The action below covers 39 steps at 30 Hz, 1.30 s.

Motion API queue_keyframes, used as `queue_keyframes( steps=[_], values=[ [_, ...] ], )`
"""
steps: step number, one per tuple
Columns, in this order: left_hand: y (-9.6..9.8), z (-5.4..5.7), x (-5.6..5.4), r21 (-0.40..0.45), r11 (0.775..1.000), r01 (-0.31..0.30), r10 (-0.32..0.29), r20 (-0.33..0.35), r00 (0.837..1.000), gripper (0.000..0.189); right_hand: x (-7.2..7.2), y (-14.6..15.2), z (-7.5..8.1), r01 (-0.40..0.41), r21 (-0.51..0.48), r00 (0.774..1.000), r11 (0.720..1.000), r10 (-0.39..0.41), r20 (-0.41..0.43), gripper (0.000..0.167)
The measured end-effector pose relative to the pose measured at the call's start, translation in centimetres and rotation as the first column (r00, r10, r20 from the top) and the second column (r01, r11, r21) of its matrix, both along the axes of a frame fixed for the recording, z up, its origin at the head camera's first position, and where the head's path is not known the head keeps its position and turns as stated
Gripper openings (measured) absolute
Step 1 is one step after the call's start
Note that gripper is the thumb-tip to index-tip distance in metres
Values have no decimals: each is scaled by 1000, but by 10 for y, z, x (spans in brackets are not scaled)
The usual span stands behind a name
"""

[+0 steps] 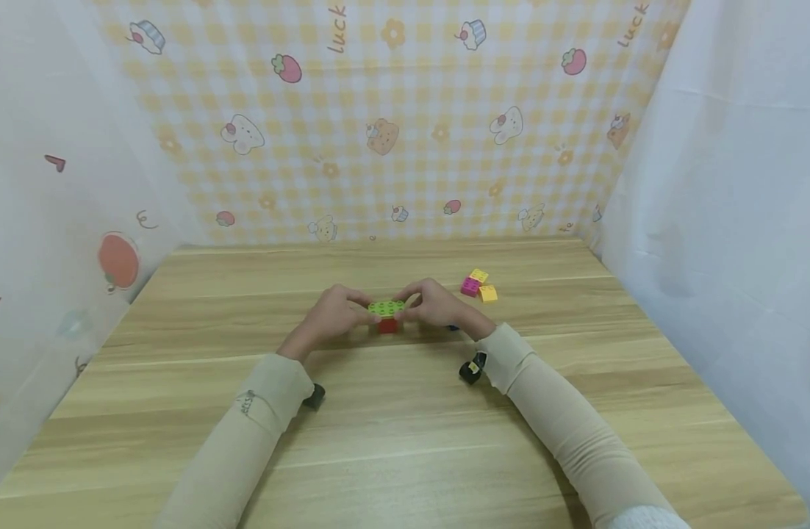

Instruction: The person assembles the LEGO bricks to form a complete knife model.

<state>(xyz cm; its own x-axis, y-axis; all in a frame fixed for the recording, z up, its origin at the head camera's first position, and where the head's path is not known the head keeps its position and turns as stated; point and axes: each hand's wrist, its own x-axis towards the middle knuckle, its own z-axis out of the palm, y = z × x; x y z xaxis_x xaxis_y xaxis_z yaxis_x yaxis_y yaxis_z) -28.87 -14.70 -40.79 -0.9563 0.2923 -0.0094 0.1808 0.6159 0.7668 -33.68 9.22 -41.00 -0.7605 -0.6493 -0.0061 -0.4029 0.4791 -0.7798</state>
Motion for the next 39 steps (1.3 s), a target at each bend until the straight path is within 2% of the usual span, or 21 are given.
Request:
queue_keyframes(
  steps=[12,18,32,39],
  values=[
    [1,0,0,-30,999,-16,16,3,1000,42,0,1,-1,4,7,1000,1000,-4,-9,39],
    [1,0,1,-15,1000,-26,26,13,1000,41,-1,0,-1,5,0,1000,1000,-5,10,38],
    [5,5,-2,-77,997,-20,17,-36,999,38,0,0,3,12,-5,1000,1000,-12,-22,36],
    [9,9,-4,-109,993,-40,42,12,999,32,0,-1,5,13,20,1000,1000,-13,-23,35]
  ],
)
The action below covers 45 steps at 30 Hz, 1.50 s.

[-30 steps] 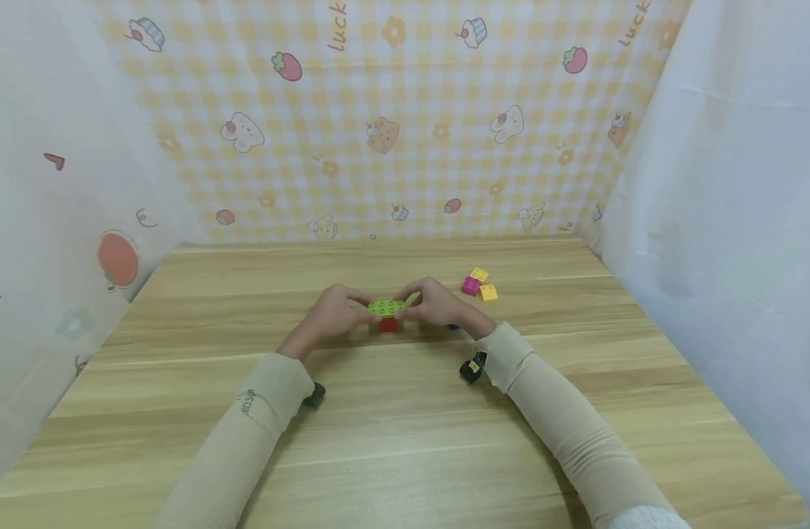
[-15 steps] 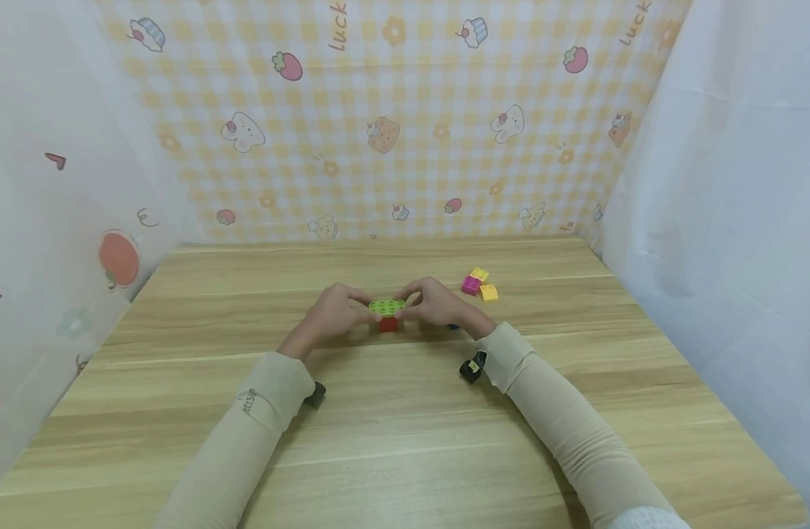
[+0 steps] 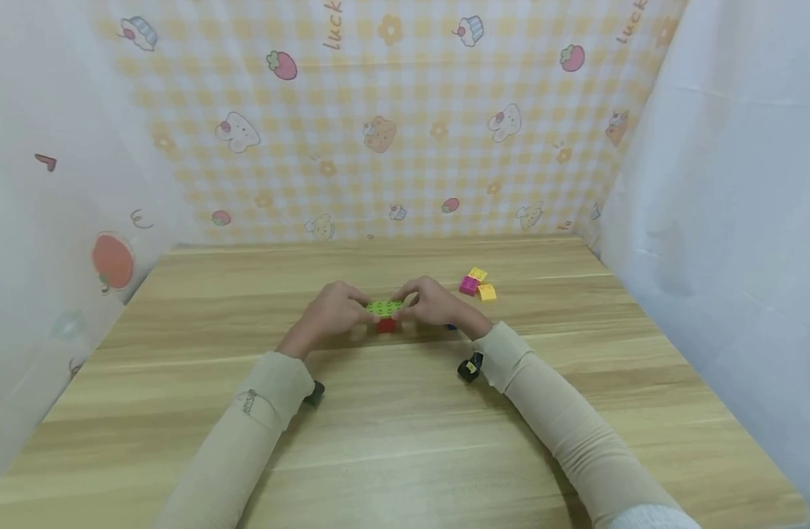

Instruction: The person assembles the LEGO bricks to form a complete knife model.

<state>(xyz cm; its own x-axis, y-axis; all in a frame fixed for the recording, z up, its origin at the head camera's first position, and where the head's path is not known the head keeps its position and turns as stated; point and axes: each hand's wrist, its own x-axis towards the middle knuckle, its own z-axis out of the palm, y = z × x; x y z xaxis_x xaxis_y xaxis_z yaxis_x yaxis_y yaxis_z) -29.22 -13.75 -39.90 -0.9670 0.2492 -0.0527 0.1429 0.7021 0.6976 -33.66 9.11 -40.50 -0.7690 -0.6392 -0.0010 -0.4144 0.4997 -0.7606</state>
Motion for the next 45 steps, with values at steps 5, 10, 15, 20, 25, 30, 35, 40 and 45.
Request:
queue_keyframes(
  steps=[5,10,15,20,25,30,35,40,45],
  values=[
    [-1,1,0,-25,1000,2,-3,-19,1000,28,-3,-5,4,-12,54,1000,998,13,-6,33],
    [-1,5,0,-61,998,17,-18,-16,1000,28,-6,-7,10,-36,84,999,996,38,-17,30],
    [-3,15,0,-58,998,39,-39,-2,999,33,-5,-9,12,-13,86,998,996,19,-61,29],
    [-4,18,-4,-44,998,51,-51,-15,999,35,-8,-11,15,-4,76,994,997,12,-106,29],
    [-6,7,-7,15,997,74,-74,-23,997,37,-8,-10,15,-6,99,995,995,16,-94,31],
    [-7,-7,-9,70,995,76,-73,-35,997,44,-6,-10,13,-10,91,995,996,19,-97,29],
    [-6,-15,-8,85,993,76,-75,-17,997,47,-4,-9,9,-18,90,995,996,27,-95,26],
    [-5,-15,-9,91,992,90,-88,-21,996,46,-4,-8,9,-27,88,996,996,34,-85,26],
    [-4,-18,-9,98,989,109,-108,-20,994,40,-8,-6,5,-64,111,989,992,77,-123,26]
  ],
)
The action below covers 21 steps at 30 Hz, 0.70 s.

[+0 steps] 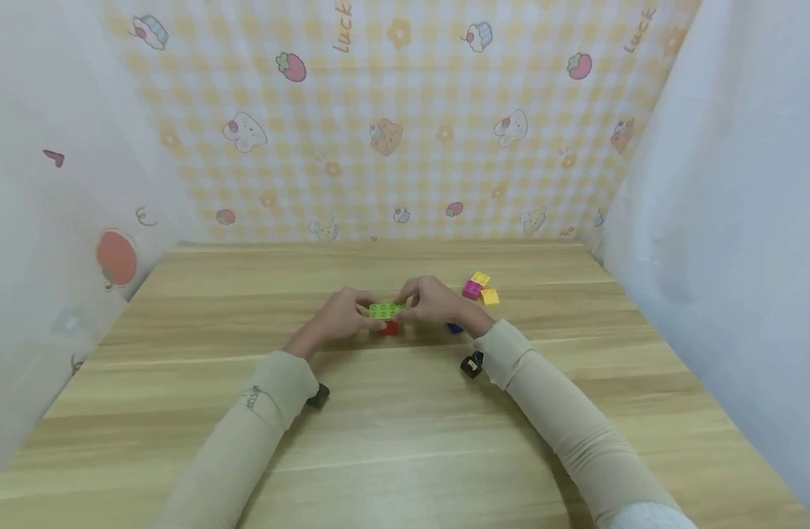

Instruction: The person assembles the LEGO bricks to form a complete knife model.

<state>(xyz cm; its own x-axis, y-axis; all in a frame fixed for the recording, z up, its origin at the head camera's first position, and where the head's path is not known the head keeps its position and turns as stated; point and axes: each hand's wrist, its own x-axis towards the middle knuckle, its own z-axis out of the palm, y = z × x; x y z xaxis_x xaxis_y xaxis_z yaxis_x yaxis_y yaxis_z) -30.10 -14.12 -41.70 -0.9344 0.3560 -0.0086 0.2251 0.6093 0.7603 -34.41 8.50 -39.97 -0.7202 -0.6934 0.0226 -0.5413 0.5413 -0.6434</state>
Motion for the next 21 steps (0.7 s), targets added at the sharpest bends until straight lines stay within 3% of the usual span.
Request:
queue_keyframes(
  steps=[4,11,21],
  values=[
    [1,-2,1,6,1000,2,-2,11,1000,36,-1,-2,-1,-18,11,999,1000,18,-27,29],
    [2,-1,2,-3,1000,-9,9,15,1000,37,0,-4,-1,-4,-2,1000,1000,4,7,34],
    [2,-1,2,-3,1000,8,-8,17,1000,35,6,-9,3,21,15,1000,1000,-21,-4,29]
  ],
)
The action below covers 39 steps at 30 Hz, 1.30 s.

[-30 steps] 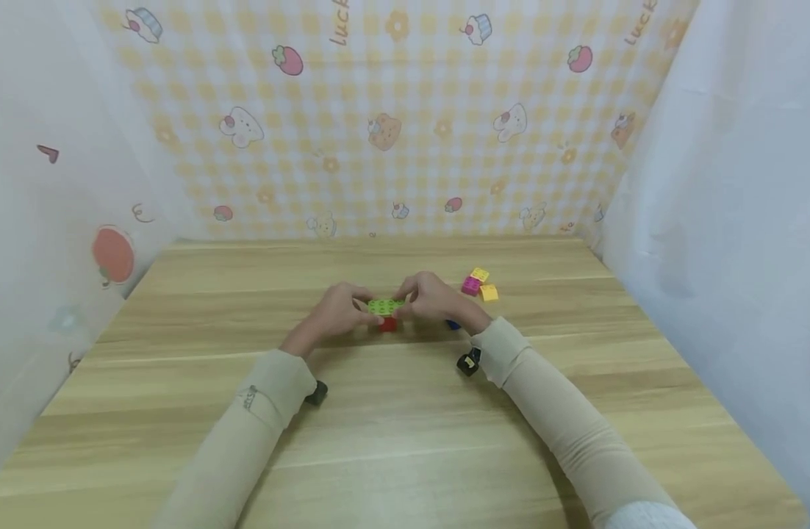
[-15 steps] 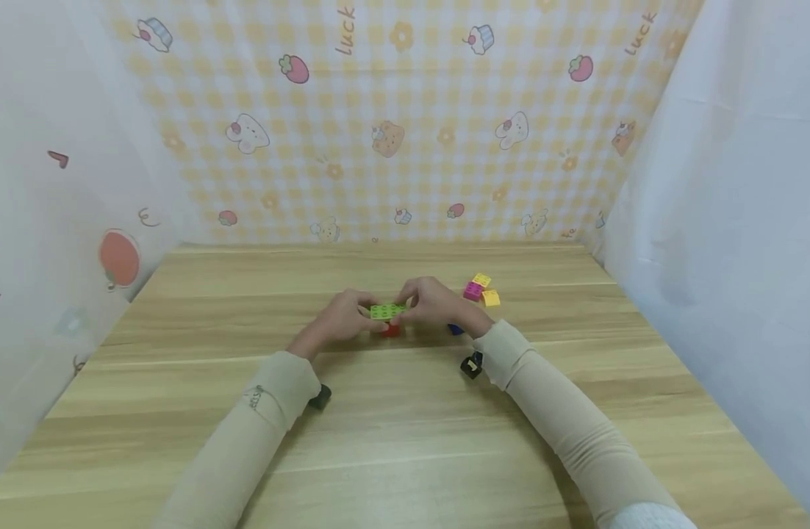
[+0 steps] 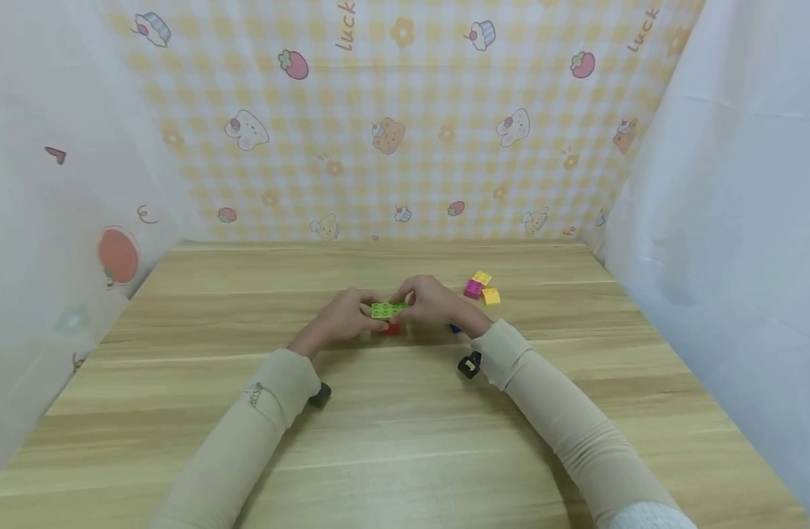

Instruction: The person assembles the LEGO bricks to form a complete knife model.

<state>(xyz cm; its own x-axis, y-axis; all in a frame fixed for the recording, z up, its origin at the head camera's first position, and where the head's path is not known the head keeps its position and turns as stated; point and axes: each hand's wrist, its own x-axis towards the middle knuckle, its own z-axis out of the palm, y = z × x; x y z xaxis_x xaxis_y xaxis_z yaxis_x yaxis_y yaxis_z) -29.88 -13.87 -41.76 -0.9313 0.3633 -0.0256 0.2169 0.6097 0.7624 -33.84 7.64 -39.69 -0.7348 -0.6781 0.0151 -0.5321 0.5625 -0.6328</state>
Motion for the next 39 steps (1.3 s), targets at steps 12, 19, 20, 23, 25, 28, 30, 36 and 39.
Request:
queue_keyframes(
  steps=[12,19,20,23,25,28,30,36,39],
  values=[
    [-1,0,-2,7,999,40,-40,-12,999,27,3,-1,-6,17,-79,999,997,-20,-31,26],
    [0,-2,-3,-41,998,43,-44,-29,999,34,-3,-1,-1,0,-32,1000,999,-1,-31,23],
    [0,-2,-3,-53,998,44,-46,-34,998,35,-3,-1,0,-1,-22,1000,1000,0,-30,22],
    [0,-1,-2,-74,997,30,-33,-42,999,35,-2,-3,3,-7,-7,1000,1000,7,-14,22],
    [-1,0,-2,-69,997,27,-30,-43,999,35,-2,-4,5,-6,-9,1000,1000,6,-5,21],
    [-2,1,-2,-62,998,22,-25,-44,999,35,-2,-5,5,3,-11,1000,1000,-3,2,21],
    [-2,1,-2,-66,998,21,-24,-45,999,36,-2,-6,6,7,-4,1000,1000,-7,5,20],
    [-1,0,-2,-69,997,21,-24,-43,999,37,-4,-9,8,-17,49,999,999,19,-34,22],
    [0,-1,-2,-61,998,24,-27,-47,999,36,-5,-9,11,-33,68,998,997,37,-50,26]
  ],
)
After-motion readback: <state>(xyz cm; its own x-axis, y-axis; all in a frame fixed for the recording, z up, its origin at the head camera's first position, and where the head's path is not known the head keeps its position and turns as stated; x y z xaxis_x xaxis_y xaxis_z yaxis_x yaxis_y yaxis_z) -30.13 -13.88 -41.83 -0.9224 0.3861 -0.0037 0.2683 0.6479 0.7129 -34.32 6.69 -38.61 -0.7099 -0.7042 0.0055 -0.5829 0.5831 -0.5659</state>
